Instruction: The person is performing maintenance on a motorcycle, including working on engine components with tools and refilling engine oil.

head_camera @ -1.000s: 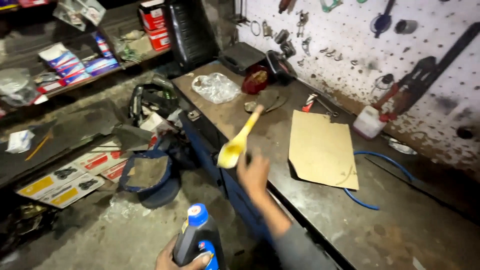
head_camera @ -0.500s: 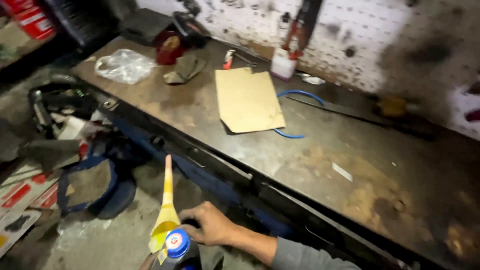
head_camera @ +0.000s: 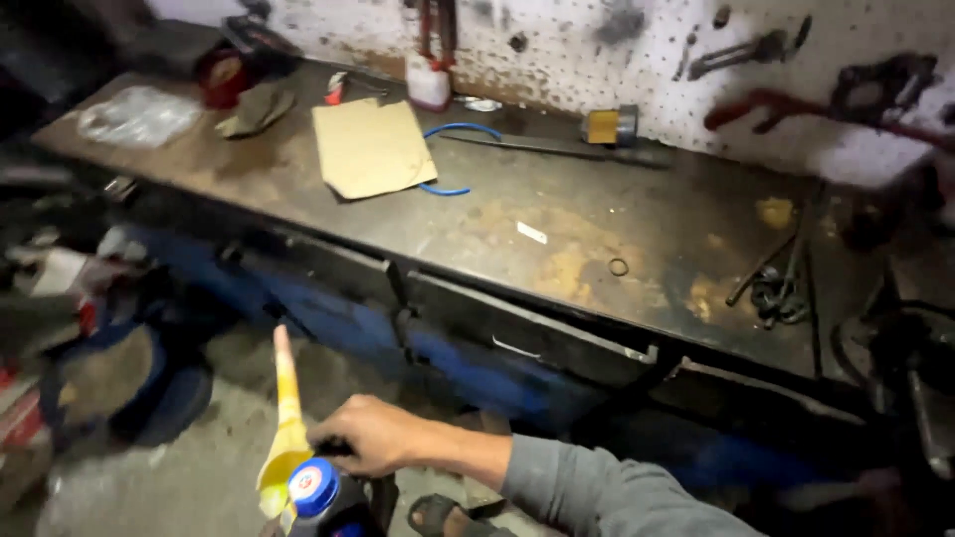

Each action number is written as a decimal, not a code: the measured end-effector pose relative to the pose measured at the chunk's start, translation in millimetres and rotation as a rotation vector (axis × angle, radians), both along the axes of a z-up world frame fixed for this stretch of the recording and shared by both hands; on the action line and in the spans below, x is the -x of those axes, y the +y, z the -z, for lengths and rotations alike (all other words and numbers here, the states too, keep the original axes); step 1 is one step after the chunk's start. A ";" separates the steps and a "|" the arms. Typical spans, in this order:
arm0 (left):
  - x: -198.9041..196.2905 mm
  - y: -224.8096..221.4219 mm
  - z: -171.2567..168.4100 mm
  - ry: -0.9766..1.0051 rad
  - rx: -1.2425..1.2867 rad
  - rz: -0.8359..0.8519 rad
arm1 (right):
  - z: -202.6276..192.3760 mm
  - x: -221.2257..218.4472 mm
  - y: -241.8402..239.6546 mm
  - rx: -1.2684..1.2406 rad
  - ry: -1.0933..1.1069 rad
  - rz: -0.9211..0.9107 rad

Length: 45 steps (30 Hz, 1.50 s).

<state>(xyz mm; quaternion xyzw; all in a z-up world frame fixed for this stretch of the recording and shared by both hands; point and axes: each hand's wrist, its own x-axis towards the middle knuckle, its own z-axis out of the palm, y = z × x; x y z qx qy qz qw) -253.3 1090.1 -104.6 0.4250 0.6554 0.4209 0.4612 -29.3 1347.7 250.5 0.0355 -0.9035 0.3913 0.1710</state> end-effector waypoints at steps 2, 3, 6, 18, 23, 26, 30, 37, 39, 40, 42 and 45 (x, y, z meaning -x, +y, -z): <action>-41.9 5.6 -51.2 0.008 -0.043 -0.057 | -9.1 -33.0 -25.9 0.116 0.001 -0.006; -84.2 7.3 -121.7 0.008 -0.056 -0.118 | -15.2 -51.2 -40.0 0.103 -0.004 -0.067; -230.8 -59.6 -285.2 0.265 0.239 -0.644 | -24.4 -100.1 -92.7 0.206 -0.044 -0.136; -373.1 -157.8 -311.0 0.374 -0.171 -0.913 | -16.8 -141.7 -176.8 0.091 -0.134 -0.422; -415.2 -181.6 -337.3 0.569 -0.139 -1.088 | -16.5 -114.3 -211.1 0.019 -0.091 -0.652; -448.2 -188.5 -329.1 0.587 -0.047 -1.220 | -27.7 -113.7 -233.7 0.002 -0.128 -0.786; -509.0 -185.0 -361.3 0.561 -0.005 -1.458 | -32.5 -126.2 -266.6 -0.002 0.055 -0.990; -604.0 -194.5 -358.2 0.618 0.122 -1.862 | -56.9 -176.7 -352.3 0.163 0.096 -1.403; -622.3 -199.9 -361.8 0.605 0.161 -1.938 | -53.7 -192.0 -379.7 0.195 0.056 -1.453; -629.0 -202.2 -364.2 0.568 0.089 -2.078 | -50.0 -199.5 -393.4 0.196 -0.080 -1.454; -637.9 -215.2 -359.4 0.529 0.009 -2.204 | -21.3 -208.3 -419.9 0.195 -0.211 -1.439; -648.5 -251.8 -342.3 0.462 0.121 -2.334 | 39.1 -217.0 -457.9 0.182 -0.407 -1.434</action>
